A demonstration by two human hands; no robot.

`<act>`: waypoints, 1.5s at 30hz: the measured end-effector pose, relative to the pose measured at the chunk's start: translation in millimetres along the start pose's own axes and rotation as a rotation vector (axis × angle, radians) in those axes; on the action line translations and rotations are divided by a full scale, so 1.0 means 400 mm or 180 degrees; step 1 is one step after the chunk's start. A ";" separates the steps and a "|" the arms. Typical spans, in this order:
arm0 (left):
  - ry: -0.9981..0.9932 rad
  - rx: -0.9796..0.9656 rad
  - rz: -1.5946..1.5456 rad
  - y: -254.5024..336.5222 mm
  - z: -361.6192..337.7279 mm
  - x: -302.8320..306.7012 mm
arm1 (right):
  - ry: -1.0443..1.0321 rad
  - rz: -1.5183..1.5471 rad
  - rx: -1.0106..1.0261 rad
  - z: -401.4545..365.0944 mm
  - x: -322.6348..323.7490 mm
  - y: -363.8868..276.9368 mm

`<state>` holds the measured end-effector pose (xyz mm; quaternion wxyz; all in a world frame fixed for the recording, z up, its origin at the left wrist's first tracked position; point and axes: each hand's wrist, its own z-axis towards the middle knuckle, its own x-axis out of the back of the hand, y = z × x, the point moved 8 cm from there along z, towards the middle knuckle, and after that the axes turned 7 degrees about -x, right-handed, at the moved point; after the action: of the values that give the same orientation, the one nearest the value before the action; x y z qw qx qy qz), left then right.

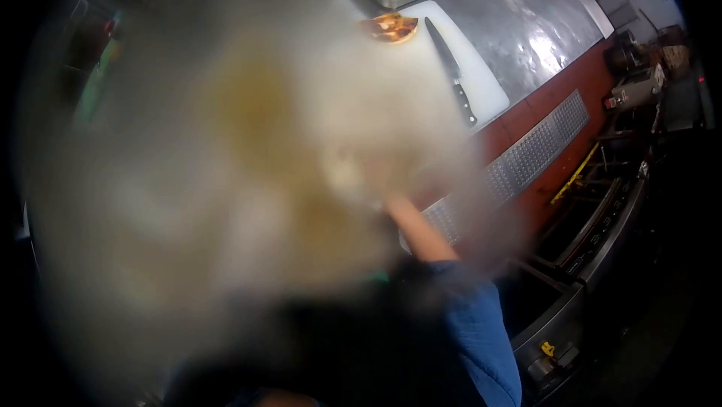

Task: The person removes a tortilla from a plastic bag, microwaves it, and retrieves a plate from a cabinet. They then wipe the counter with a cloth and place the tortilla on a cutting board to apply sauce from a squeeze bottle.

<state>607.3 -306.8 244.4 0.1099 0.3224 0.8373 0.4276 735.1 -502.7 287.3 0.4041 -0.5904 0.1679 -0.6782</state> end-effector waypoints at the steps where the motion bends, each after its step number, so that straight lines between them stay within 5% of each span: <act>1: -0.0037 0.0025 -0.0116 -0.006 0.003 -0.001 | -0.0031 0.0045 -0.0087 -0.003 -0.001 -0.009; 3: -0.0101 0.0045 -0.0168 -0.014 0.012 -0.001 | -0.0057 0.0079 -0.0176 -0.003 0.003 -0.029; 5: -0.0173 0.0064 -0.0234 -0.009 0.014 -0.009 | -0.0478 0.2338 -0.1624 0.005 -0.009 -0.003; 15: -0.0747 -0.0089 -0.0312 0.060 -0.014 -0.029 | -0.0906 0.2539 -0.2462 -0.031 -0.038 0.029; 21: -0.1650 0.0003 -0.1704 0.168 -0.057 -0.070 | -0.0281 0.1924 -0.1518 -0.014 0.063 -0.209; 23: -0.1811 0.0306 -0.2037 0.192 -0.073 -0.084 | 0.0003 0.0227 0.0257 0.005 0.125 -0.378; 25: -0.2324 0.0212 -0.2193 0.225 -0.085 -0.100 | -0.0054 0.0080 0.0377 0.002 0.101 -0.380; 30: -0.2091 0.0555 -0.2349 0.253 -0.091 -0.077 | -0.0042 -0.0400 0.0918 -0.002 0.091 -0.427; 33: -0.2181 0.0599 -0.2314 0.280 -0.118 -0.055 | 0.0045 0.0270 0.0879 0.006 0.131 -0.456; 35: -0.2267 0.0572 -0.2232 0.291 -0.136 -0.049 | 0.0102 0.1162 -0.0397 0.031 0.151 -0.410; 36: -0.2273 0.0603 -0.2170 0.293 -0.147 -0.047 | 0.0100 0.1160 -0.0396 0.036 0.159 -0.416; 38: -0.2276 0.0630 -0.2102 0.287 -0.155 -0.043 | -0.0119 0.1887 -0.1487 0.033 0.140 -0.361; 40: -0.2379 0.0697 -0.2257 0.283 -0.161 -0.052 | 0.0252 0.1469 -0.0884 0.037 0.165 -0.390; 42: -0.2432 0.0648 -0.2293 0.289 -0.168 -0.057 | 0.0574 -0.0049 0.0912 0.005 0.174 -0.490; 45: -0.2518 0.0548 -0.2358 0.324 -0.195 -0.055 | 0.0423 -0.0513 0.1101 -0.034 0.087 -0.440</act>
<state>645.9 -315.9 391.9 0.5328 0.1500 0.8216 0.1363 661.5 -423.5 431.3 0.4320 -0.4776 0.0274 -0.7646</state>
